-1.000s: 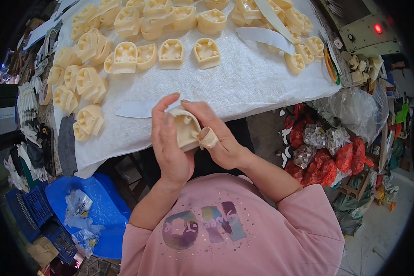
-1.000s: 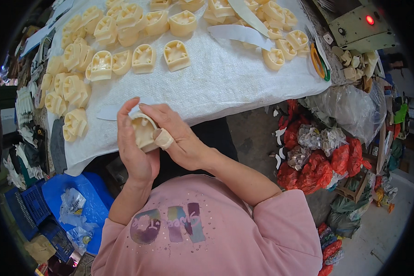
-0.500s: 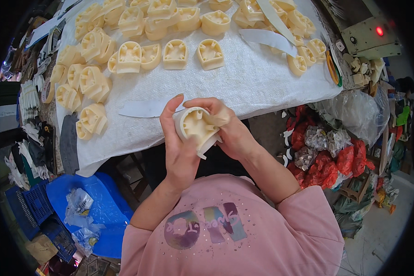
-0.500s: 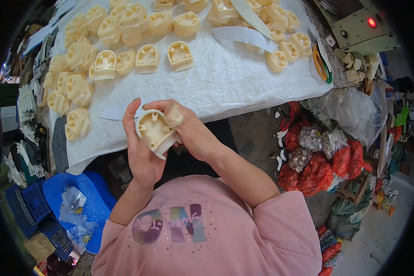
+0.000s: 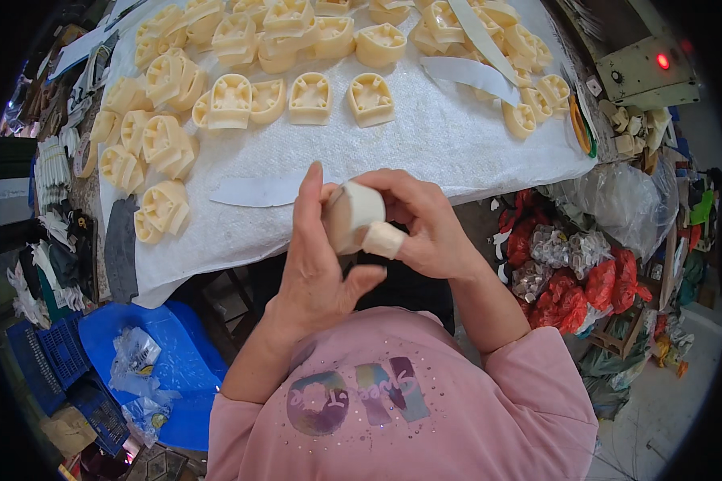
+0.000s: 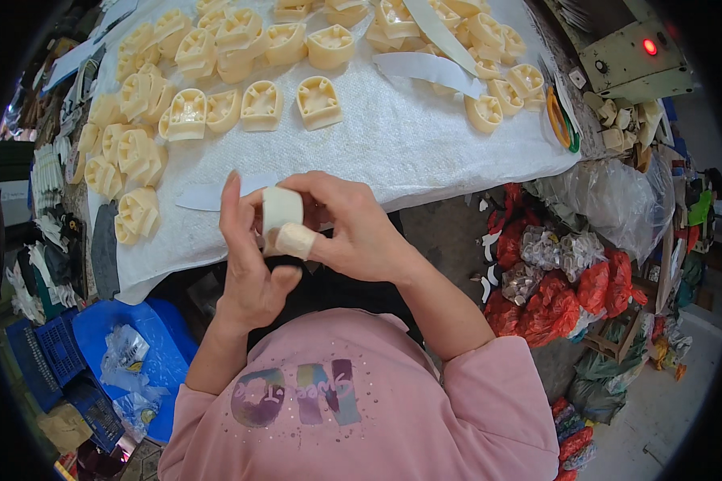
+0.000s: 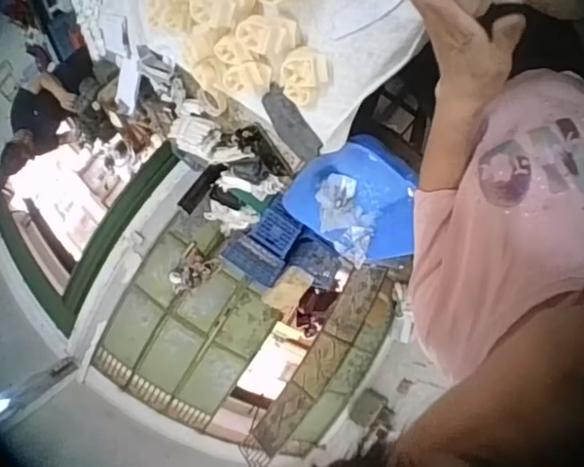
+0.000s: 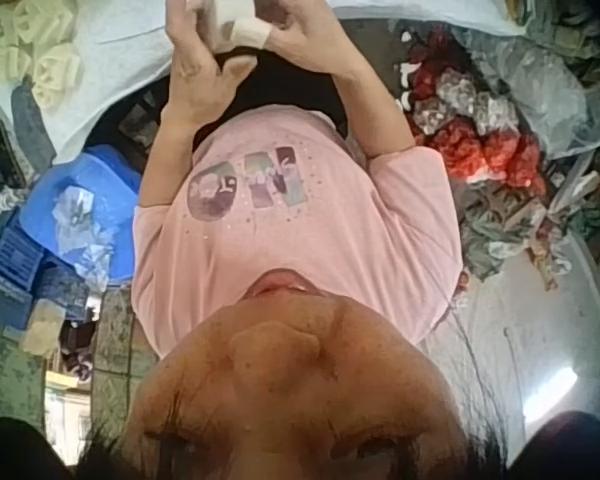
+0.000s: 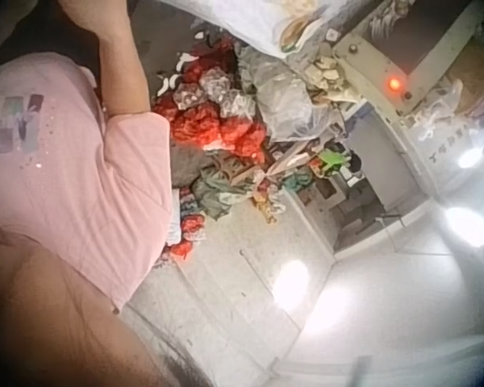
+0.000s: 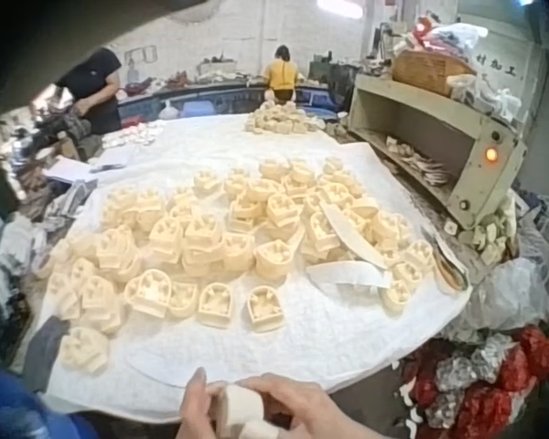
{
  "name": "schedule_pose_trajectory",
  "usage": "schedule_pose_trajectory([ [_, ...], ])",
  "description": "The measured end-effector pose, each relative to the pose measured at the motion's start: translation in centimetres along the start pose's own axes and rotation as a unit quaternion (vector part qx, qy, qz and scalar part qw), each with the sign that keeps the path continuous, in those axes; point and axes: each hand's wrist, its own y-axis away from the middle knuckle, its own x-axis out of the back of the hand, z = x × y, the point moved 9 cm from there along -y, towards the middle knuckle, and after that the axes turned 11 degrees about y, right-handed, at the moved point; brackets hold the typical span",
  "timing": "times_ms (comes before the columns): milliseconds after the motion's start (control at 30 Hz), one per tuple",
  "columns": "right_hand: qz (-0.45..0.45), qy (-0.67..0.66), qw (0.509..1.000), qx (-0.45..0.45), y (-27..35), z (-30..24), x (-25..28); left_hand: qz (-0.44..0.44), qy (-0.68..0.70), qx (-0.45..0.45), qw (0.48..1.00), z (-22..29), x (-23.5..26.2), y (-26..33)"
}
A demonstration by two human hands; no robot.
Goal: The recorder manually assembles cream-colored shoe components by attaching white strips and trimming excess material with scissors.
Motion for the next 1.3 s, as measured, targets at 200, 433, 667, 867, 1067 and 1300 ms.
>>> schedule_pose_trajectory([
  [200,-0.034,-0.113,0.993,0.012,-0.8,1.2,0.6,0.057,0.045,0.105,0.992,-0.8,2.5,-0.5],
  [433,-0.052,0.040,0.998,0.023,-1.5,0.2,0.8,0.009,-0.104,-0.007,0.994,1.9,1.5,-1.2],
  [667,0.036,0.082,0.996,0.031,-1.0,-0.1,1.1,0.086,-0.164,-0.037,0.982,1.8,1.7,-0.8],
  [867,0.067,0.049,0.994,0.069,-0.5,0.2,0.3,0.138,-0.249,-0.040,0.958,2.1,1.0,-0.7],
  [1067,0.112,-0.137,0.984,-0.030,-0.1,3.8,-1.3,0.178,-0.285,-0.052,0.940,2.2,1.6,-0.9],
  [1300,0.170,0.107,0.976,0.086,0.9,-0.2,-1.7,0.183,-0.319,-0.060,0.928,1.8,1.7,-0.4],
])
